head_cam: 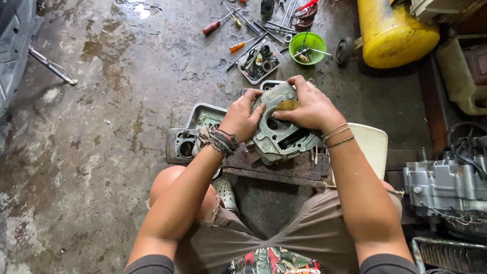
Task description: The person scrubs a metallic engine cylinder head with a yellow sponge, focusing on the central bore and surrounding surfaces. They then switch to a small metal tool to scrape and clean the edges and crevices of the part.
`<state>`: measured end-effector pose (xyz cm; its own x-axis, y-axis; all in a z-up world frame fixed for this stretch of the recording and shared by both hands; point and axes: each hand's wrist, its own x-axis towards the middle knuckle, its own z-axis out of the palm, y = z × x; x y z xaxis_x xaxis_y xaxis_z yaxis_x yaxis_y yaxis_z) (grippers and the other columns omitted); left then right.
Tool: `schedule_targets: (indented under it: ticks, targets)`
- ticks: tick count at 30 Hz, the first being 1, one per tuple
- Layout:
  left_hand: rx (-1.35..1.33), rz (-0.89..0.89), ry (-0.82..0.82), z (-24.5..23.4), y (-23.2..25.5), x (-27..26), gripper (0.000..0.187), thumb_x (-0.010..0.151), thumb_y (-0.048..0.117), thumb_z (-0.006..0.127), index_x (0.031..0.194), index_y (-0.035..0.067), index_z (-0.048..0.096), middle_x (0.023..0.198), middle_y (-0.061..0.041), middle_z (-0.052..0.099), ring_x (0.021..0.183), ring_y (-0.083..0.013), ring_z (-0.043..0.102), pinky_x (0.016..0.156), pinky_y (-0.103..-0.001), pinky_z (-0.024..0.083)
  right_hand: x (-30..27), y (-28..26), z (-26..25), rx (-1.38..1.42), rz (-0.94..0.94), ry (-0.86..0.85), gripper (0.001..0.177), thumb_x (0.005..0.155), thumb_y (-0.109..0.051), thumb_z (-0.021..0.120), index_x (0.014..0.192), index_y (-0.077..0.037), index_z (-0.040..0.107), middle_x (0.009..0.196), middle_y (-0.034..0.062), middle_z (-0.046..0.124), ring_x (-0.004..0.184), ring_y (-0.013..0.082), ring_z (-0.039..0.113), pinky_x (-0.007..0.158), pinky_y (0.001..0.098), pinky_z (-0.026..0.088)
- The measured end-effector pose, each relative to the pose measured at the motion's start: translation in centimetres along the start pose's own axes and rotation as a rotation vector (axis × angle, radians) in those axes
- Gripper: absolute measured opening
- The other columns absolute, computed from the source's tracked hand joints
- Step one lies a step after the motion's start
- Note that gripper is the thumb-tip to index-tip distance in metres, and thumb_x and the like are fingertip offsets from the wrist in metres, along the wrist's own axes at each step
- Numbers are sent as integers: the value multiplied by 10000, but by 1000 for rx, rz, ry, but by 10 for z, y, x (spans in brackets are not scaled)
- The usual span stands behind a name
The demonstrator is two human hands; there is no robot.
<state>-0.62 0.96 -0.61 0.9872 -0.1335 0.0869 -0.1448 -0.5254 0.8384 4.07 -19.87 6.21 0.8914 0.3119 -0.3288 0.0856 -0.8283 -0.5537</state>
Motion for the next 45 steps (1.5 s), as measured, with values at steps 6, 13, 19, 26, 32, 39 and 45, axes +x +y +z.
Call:
schedule_targets:
  ticks: [6, 13, 19, 26, 32, 39, 45]
  targets:
    - [-33, 32, 17, -2, 1, -1, 312, 997, 273, 571, 1285, 153, 569, 1208, -212, 686, 1201, -441, 610, 1042, -546, 479, -3, -4, -7, 67, 17, -53, 843, 729, -481, 823, 1434, -259, 416, 1443, 172, 517, 1392, 390, 483, 1156, 527, 384]
    - [-16, 28, 25, 2, -4, 0, 308, 1005, 268, 558, 1287, 143, 557, 1199, -224, 684, 1194, -446, 611, 1037, -557, 479, -3, -2, 2, -51, 53, 35, 839, 705, -545, 831, 1421, -301, 467, 1357, 140, 573, 1307, 376, 557, 1107, 517, 426]
    - [-38, -10, 20, -8, 20, -8, 301, 983, 283, 592, 1259, 163, 588, 1165, -202, 701, 1159, -446, 626, 1010, -548, 490, -11, 11, -1, 264, 30, 55, 718, 783, -527, 811, 1403, -274, 554, 1269, 140, 666, 1259, 312, 610, 1050, 444, 479]
    - [2, -60, 18, -6, 16, -1, 280, 958, 315, 609, 1206, 185, 603, 1105, -176, 726, 1116, -419, 663, 983, -540, 513, -15, 19, -2, 387, -113, 50, 606, 846, -254, 787, 1355, -82, 507, 1312, 253, 631, 1309, 386, 568, 1078, 497, 453]
    - [31, -70, -13, -9, 10, -2, 278, 958, 316, 592, 1198, 180, 557, 1121, -212, 700, 1122, -459, 641, 968, -573, 503, -12, 8, 4, 162, -127, 109, 681, 812, -358, 822, 1378, -143, 510, 1301, 201, 644, 1252, 369, 607, 1054, 524, 452]
    - [33, -58, -29, -10, 19, -9, 259, 993, 287, 534, 1210, 148, 505, 1124, -279, 665, 1134, -512, 613, 982, -610, 481, -5, 3, 14, -69, -79, 150, 810, 765, -559, 833, 1391, -150, 521, 1277, 226, 662, 1187, 451, 630, 1001, 589, 474]
    - [-36, -89, -50, -9, 10, -6, 271, 993, 307, 545, 1220, 164, 508, 1172, -260, 659, 1179, -494, 596, 1008, -587, 473, -7, -7, -2, -84, -47, 5, 792, 799, -436, 806, 1461, -166, 468, 1365, 237, 624, 1263, 472, 578, 1058, 593, 451]
